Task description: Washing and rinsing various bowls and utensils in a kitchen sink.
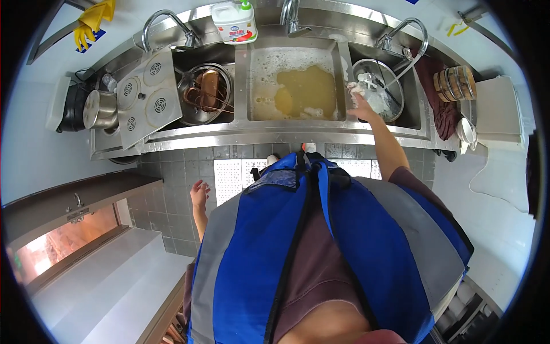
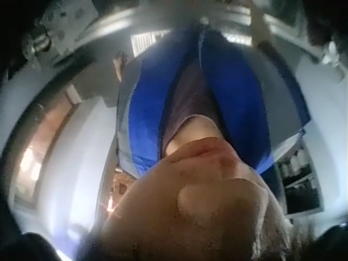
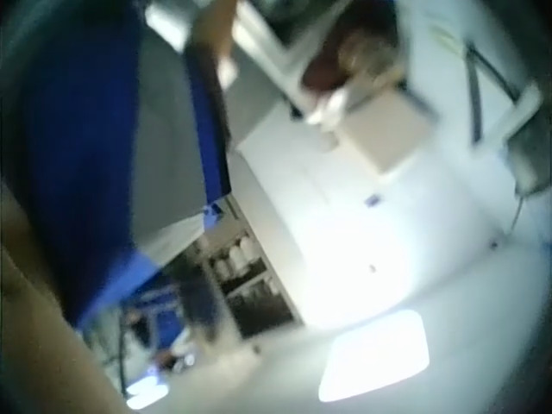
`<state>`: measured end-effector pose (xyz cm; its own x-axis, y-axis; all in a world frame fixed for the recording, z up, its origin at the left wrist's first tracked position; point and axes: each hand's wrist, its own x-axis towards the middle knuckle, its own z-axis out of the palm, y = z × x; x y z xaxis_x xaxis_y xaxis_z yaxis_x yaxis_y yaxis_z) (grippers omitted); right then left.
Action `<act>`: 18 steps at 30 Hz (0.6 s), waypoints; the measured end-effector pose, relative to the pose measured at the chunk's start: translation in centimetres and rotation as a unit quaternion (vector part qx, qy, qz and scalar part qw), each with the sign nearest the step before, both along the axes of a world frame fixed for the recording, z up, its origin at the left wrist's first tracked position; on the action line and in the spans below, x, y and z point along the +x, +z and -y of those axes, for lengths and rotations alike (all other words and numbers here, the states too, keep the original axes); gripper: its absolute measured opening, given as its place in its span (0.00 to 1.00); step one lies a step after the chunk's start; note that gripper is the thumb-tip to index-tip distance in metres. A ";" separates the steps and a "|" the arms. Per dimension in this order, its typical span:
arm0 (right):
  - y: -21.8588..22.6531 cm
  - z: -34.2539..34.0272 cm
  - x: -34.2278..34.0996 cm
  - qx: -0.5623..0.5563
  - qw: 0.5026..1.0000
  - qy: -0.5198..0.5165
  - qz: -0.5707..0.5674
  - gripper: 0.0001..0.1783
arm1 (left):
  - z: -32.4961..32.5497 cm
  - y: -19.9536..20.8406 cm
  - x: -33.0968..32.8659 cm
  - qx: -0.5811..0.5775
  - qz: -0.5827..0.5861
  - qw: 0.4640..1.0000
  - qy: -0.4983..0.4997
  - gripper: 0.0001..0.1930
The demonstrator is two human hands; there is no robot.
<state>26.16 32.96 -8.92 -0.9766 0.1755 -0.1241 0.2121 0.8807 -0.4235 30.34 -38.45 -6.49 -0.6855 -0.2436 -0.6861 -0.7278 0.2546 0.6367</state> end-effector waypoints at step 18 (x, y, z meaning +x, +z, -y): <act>1.2 7.6 4.4 0.043 0.995 -0.045 -0.075 0.15 | -4.9 2.5 0.4 -0.022 -0.015 0.998 -0.063 0.21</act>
